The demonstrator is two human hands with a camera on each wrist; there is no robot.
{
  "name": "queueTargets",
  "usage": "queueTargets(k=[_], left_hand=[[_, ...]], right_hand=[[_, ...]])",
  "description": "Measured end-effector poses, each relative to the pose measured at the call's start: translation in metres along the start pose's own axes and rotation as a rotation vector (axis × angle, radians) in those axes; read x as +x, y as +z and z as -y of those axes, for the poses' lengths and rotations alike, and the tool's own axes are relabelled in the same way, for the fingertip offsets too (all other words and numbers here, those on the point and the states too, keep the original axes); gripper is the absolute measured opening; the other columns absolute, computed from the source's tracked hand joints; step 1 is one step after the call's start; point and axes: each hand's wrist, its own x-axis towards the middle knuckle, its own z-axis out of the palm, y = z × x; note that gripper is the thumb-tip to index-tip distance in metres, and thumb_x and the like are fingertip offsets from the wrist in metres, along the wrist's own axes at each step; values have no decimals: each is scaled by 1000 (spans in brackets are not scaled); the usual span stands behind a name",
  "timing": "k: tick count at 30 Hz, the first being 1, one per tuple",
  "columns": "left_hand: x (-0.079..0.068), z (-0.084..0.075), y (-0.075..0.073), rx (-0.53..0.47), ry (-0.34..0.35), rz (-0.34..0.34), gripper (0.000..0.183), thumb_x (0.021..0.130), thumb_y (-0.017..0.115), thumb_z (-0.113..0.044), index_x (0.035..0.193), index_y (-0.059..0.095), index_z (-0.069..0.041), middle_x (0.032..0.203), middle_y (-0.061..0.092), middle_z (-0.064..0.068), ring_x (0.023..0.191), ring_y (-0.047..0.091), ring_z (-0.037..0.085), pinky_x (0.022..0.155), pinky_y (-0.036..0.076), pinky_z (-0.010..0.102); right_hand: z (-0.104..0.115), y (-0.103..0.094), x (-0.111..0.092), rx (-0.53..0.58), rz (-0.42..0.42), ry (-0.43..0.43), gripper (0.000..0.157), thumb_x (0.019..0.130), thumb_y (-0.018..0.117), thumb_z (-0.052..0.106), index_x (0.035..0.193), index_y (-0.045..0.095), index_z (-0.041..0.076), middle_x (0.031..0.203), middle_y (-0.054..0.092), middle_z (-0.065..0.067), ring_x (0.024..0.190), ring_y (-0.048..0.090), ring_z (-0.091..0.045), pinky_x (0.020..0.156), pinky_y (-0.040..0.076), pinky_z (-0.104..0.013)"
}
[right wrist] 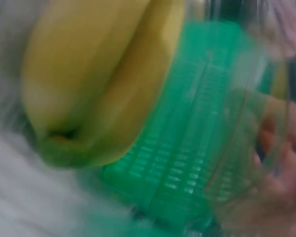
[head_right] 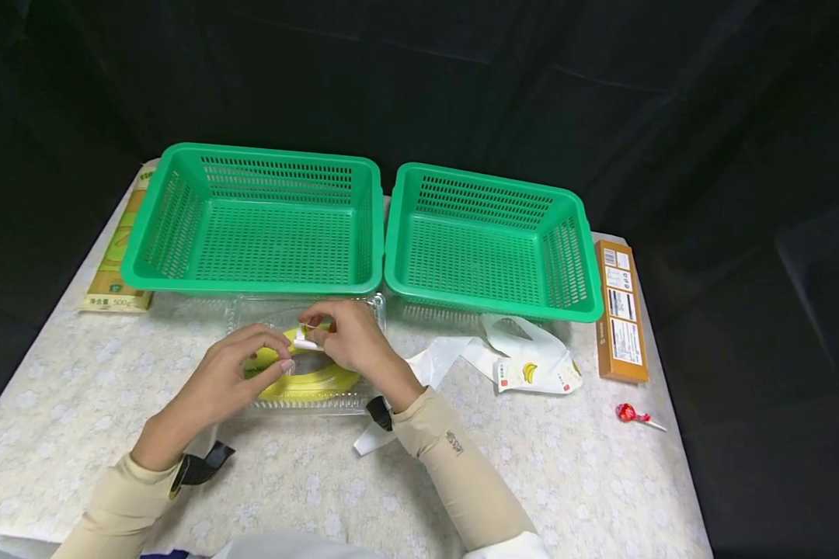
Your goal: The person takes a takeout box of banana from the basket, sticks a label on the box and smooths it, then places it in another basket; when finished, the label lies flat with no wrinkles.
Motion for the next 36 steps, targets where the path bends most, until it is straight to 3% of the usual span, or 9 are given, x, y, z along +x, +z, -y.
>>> queueTargets(k=[4,8,18,31,36], left_hand=[[0,-2,0,-31,-37,-20,20,92,74,-17,112,67,-17,126,67,3,126,59,28,99,51,50],[1,-2,3,-42,-15,-4,30,93,73,-18,123,67,-15,129,68,3,132,57,30,112,42,55],[2,-2,6,56,80,9,20,93,73,-21,113,74,-18,111,76,-3,112,67,20,104,47,48],[-1,-2,10,76,89,56,16,90,75,-19,106,77,-19,112,76,-5,118,63,22,122,18,64],[-1,-3,10,75,84,63,17,90,75,-20,107,77,-20,112,76,-5,117,63,21,123,18,64]], right_hand=[[1,0,0,5,15,14,24,92,72,11,115,75,11,107,75,-6,69,57,-12,58,44,-19],[1,1,1,6,22,15,25,93,72,11,117,74,9,108,74,-6,66,55,-10,56,43,-19],[-3,1,1,-19,10,41,20,93,71,12,113,74,12,95,72,-3,63,54,-9,54,42,-19],[-1,3,1,-46,6,46,16,94,70,13,109,74,10,85,70,-4,62,54,-9,53,42,-19],[-1,4,2,-56,3,51,16,94,71,15,109,74,11,85,71,-4,62,55,-9,53,43,-19]])
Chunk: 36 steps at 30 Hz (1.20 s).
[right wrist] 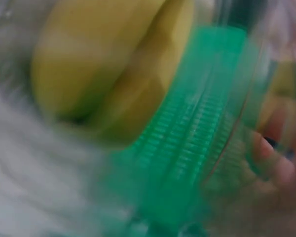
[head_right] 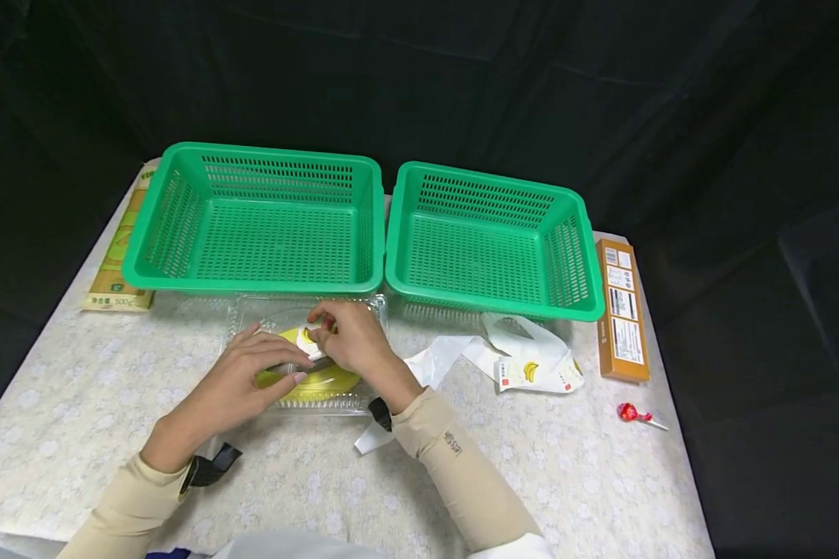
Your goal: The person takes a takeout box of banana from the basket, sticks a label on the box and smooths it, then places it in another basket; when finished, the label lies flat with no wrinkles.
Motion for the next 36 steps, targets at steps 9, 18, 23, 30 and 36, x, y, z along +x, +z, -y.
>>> queueTargets(k=[9,18,23,30,36], left_hand=[[-2,-6,2,-27,13,54,18,92,74,-22,109,77,-21,113,75,-6,117,64,19,124,22,58],[-4,-11,4,-36,45,81,15,92,73,-21,106,78,-21,113,75,-6,119,64,21,123,24,58],[-3,-10,5,-31,51,70,16,92,72,-21,107,78,-21,111,76,-7,116,66,20,122,25,58],[-1,-8,5,-105,16,48,23,96,66,-14,117,74,-20,111,77,-5,111,68,18,123,27,55],[3,-5,7,-128,-11,-46,31,99,61,-7,127,69,-15,119,74,1,110,69,20,105,51,46]], right_hand=[[1,1,-1,-77,-84,35,7,91,74,18,95,73,12,83,72,-4,63,59,-10,57,44,-22],[0,1,-1,-95,-118,46,6,92,73,14,87,72,11,80,72,-2,67,58,-11,58,43,-22],[-1,0,-1,-120,-131,21,5,92,72,13,87,72,11,80,72,-3,68,59,-13,61,45,-24],[-1,-1,-2,-125,-134,18,6,93,71,10,87,71,11,79,72,-5,70,62,-16,63,47,-28],[1,-2,-9,-189,-152,0,8,91,70,5,89,74,11,83,73,-5,72,64,-17,62,49,-28]])
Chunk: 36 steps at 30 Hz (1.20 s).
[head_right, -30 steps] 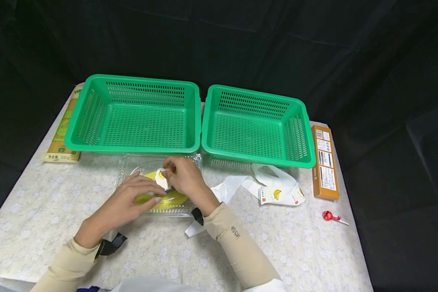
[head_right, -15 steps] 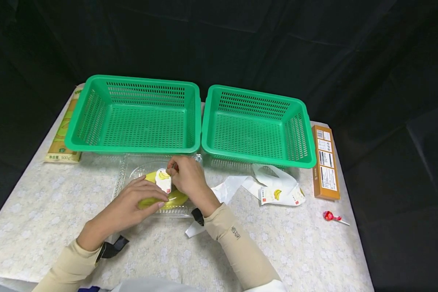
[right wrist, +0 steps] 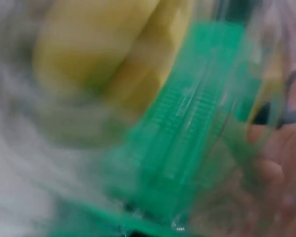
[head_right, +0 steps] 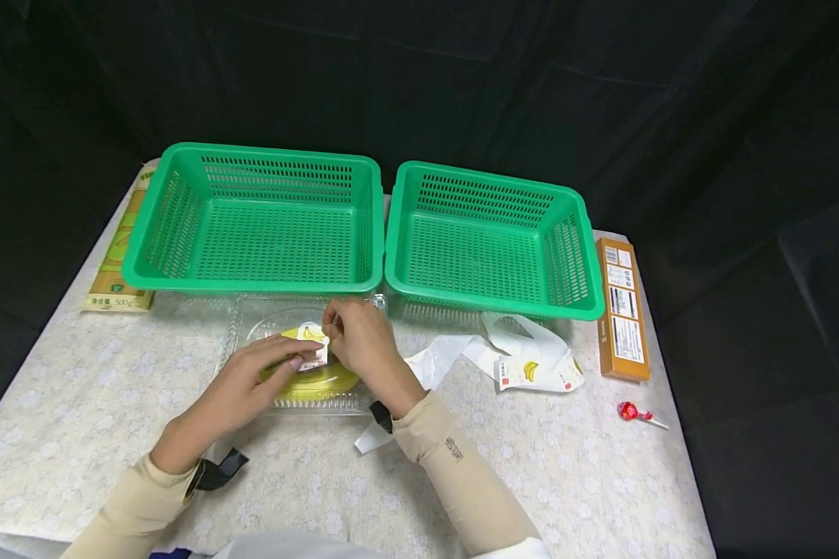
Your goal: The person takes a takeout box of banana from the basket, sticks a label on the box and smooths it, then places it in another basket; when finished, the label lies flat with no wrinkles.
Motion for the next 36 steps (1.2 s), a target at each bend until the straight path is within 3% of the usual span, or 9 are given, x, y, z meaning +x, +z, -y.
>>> queueTargets(k=[2,5,11,17,26,36], left_hand=[[1,2,1,9,-10,-26,32,99,61,-6,129,68,-14,122,72,3,111,68,21,97,56,43],[3,4,3,64,-20,-35,30,98,61,-7,127,69,-12,126,69,6,118,64,24,101,53,45],[6,6,8,237,-29,-5,32,97,65,-15,128,68,-11,144,58,13,137,50,34,117,36,57],[7,6,9,302,-55,41,44,99,62,-23,141,59,-11,156,46,13,148,38,37,122,23,63],[7,6,8,307,-87,82,52,101,59,-26,149,49,-7,159,43,9,150,35,35,125,18,59],[9,7,4,284,-111,134,52,104,52,-28,151,44,-7,165,27,15,155,22,39,128,13,55]], right_hand=[[2,-1,-4,-37,-13,-10,5,90,73,7,91,76,11,84,73,-5,72,65,-17,61,49,-28],[4,-1,-13,-71,-16,-17,8,89,77,15,95,76,11,84,71,-5,70,63,-17,58,48,-27],[5,6,-33,-50,7,-49,25,87,79,22,109,74,12,89,67,-6,70,60,-17,60,47,-26],[6,13,-45,-55,-35,-68,49,87,78,24,132,66,9,86,65,-7,76,56,-17,72,44,-30],[7,17,-48,-144,-40,-54,45,89,75,29,131,68,13,75,64,0,69,43,-15,69,32,-27],[0,10,-46,-112,-53,-87,43,87,76,33,124,73,14,65,60,0,63,50,-14,67,44,-31]])
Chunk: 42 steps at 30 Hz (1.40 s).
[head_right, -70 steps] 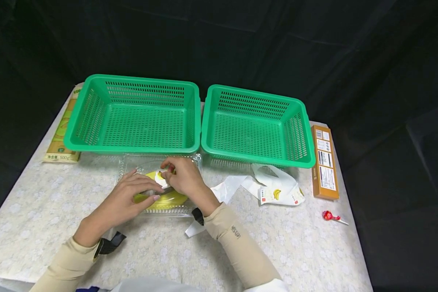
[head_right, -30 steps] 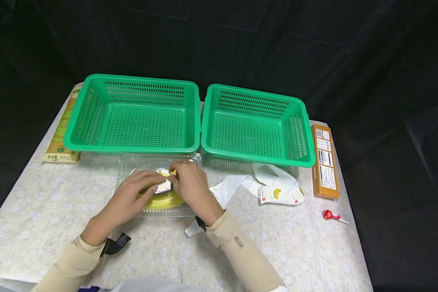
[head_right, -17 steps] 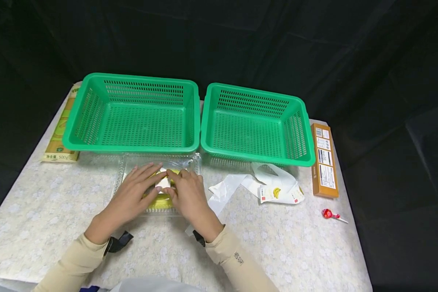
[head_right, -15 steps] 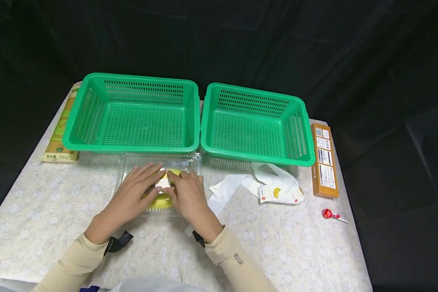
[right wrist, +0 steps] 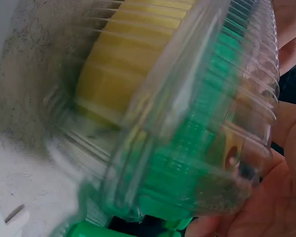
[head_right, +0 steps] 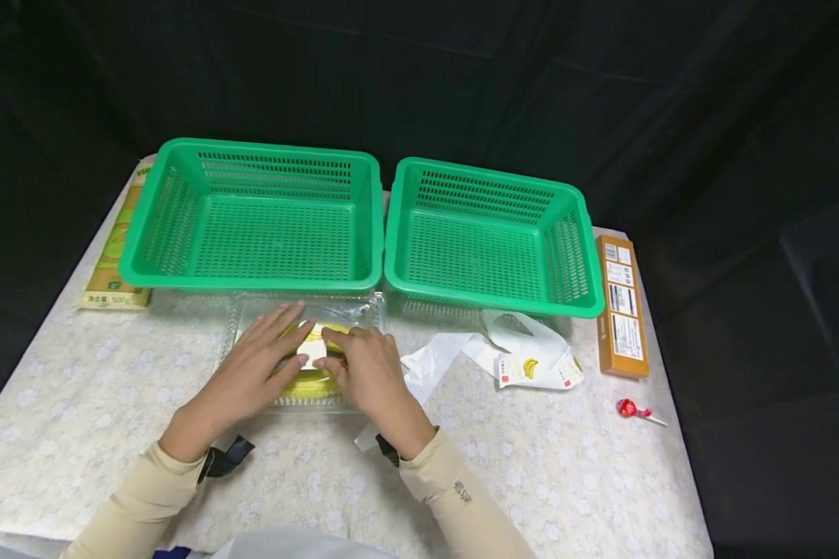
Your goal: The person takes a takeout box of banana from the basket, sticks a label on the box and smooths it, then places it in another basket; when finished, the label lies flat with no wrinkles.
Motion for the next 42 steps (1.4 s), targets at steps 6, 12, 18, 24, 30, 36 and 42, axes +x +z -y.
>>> queueTargets(k=[6,12,18,24,30,36,42], left_hand=[[0,1,-1,12,-7,13,53,104,52,-30,152,43,-7,166,24,15,155,20,39,128,12,54],[1,0,-1,15,-4,9,53,104,52,-29,151,44,-6,166,24,15,155,20,39,128,13,54],[1,-1,0,10,-7,11,53,104,52,-28,152,43,-6,166,24,15,155,20,38,128,12,54],[-1,1,-5,-52,8,-27,50,103,56,-26,149,48,-6,165,28,14,155,23,37,126,17,57],[-10,17,-13,-145,-29,-197,43,100,61,-16,142,57,-7,162,38,12,151,30,38,120,27,62],[-24,42,-14,-268,-188,-338,49,99,60,-11,147,50,-5,161,36,17,149,30,44,116,29,68],[-34,50,-13,-392,-374,-197,63,106,50,-34,160,27,-10,159,36,24,141,41,47,110,41,63]], right_hand=[[1,4,-6,-19,-44,-30,34,89,73,33,118,76,14,65,63,1,60,48,-12,60,38,-24],[2,6,-12,9,-79,14,30,87,75,32,113,78,18,66,63,2,62,44,-11,61,29,-22],[1,6,-13,34,-92,19,29,86,76,30,111,79,17,67,65,1,61,46,-11,64,32,-24],[0,7,-15,95,-119,21,29,87,76,28,113,78,15,72,64,0,65,48,-11,65,37,-24],[-14,8,-28,285,-253,92,42,89,77,21,128,69,10,97,63,-12,83,48,-21,72,39,-28],[-41,6,-39,444,-188,300,74,90,76,30,153,42,14,144,47,-15,129,48,-35,101,48,-51],[-58,8,-48,657,85,456,79,96,67,44,160,27,22,152,47,-17,137,50,-37,109,46,-55]])
